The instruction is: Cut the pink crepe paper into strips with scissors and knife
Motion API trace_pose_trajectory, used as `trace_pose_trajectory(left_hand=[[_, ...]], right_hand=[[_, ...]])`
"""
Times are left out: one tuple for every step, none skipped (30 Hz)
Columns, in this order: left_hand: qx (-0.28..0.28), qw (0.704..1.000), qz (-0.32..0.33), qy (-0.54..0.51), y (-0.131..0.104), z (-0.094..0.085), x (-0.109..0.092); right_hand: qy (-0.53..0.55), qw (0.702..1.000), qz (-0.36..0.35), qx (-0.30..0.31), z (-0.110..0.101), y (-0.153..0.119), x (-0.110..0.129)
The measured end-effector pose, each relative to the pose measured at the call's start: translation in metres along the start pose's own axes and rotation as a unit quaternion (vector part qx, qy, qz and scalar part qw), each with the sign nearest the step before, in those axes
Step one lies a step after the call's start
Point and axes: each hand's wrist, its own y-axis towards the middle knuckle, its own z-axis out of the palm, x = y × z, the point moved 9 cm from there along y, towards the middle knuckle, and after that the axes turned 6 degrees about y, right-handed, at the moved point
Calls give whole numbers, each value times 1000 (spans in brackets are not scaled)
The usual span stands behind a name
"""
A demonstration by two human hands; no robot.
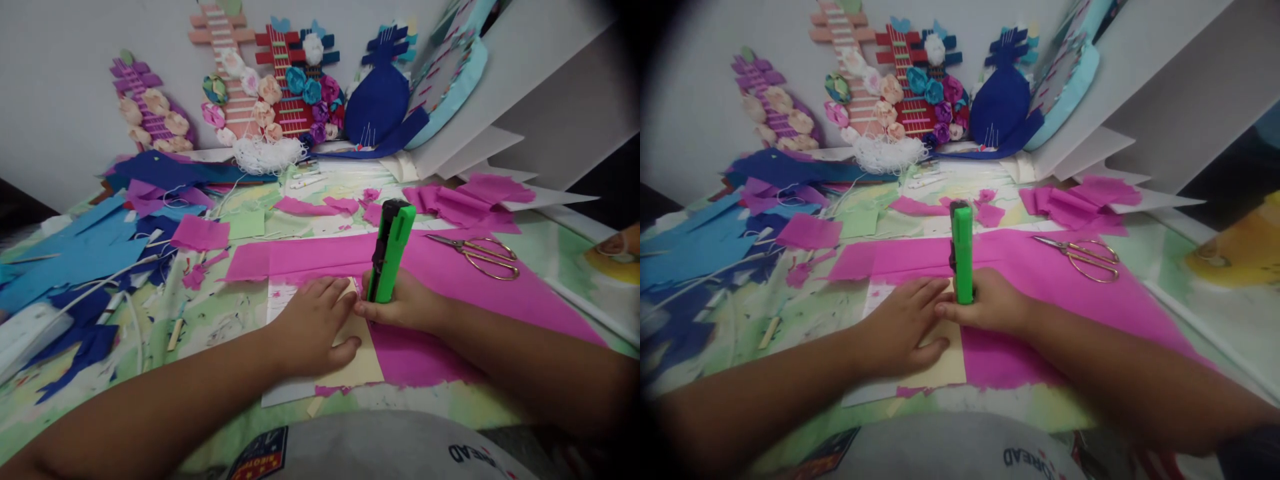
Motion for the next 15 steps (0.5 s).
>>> trace_pose_trajectory(left_hand=[[-6, 1000, 2, 1, 0, 0, 0], [-10, 1000, 3, 3, 0, -1, 0], [-14, 1000, 5, 5, 0, -1, 0], [-16, 1000, 7, 8, 0, -1, -1], [-16, 1000, 7, 10, 0, -1, -1], [-15, 1000, 8, 12, 1, -1, -1], [-14, 1000, 8, 14, 1, -1, -1], [-14, 1000, 9, 16, 1, -1, -1], [-13, 1000, 9, 18, 1, -2, -1], [-12, 1000, 8, 20, 1, -2, -2], [-13, 1000, 7, 22, 1, -2, -2], [-13, 1000, 6, 24, 0, -2, -1], [-12, 1000, 5, 25, 0, -2, -1], [-12, 1000, 4, 24, 0, -2, -1], [-11, 1000, 4, 23, 0, -1, -1]], right_hand=[[-3, 1000, 1, 1, 0, 0, 0], [-6, 1000, 3, 1, 0, 0, 0], [-11, 1000, 5, -1, 0, 0, -1], [-14, 1000, 6, -2, 0, 0, -1], [-15, 1000, 8, -3, 0, 0, -1], [-15, 1000, 10, -5, 0, 0, -1], [-14, 1000, 13, -6, 0, 0, -2], [-12, 1000, 16, -7, 0, 1, -2], [-10, 1000, 19, -8, -1, 1, -3], [-9, 1000, 23, -9, -1, 1, -3], [-9, 1000, 26, -11, -1, 1, -4], [-9, 1000, 27, -11, -2, 1, -4], [-11, 1000, 26, -11, -1, 1, -4], [-14, 1000, 25, -9, -1, 1, -3], [-19, 1000, 23, -7, -1, 2, -3]])
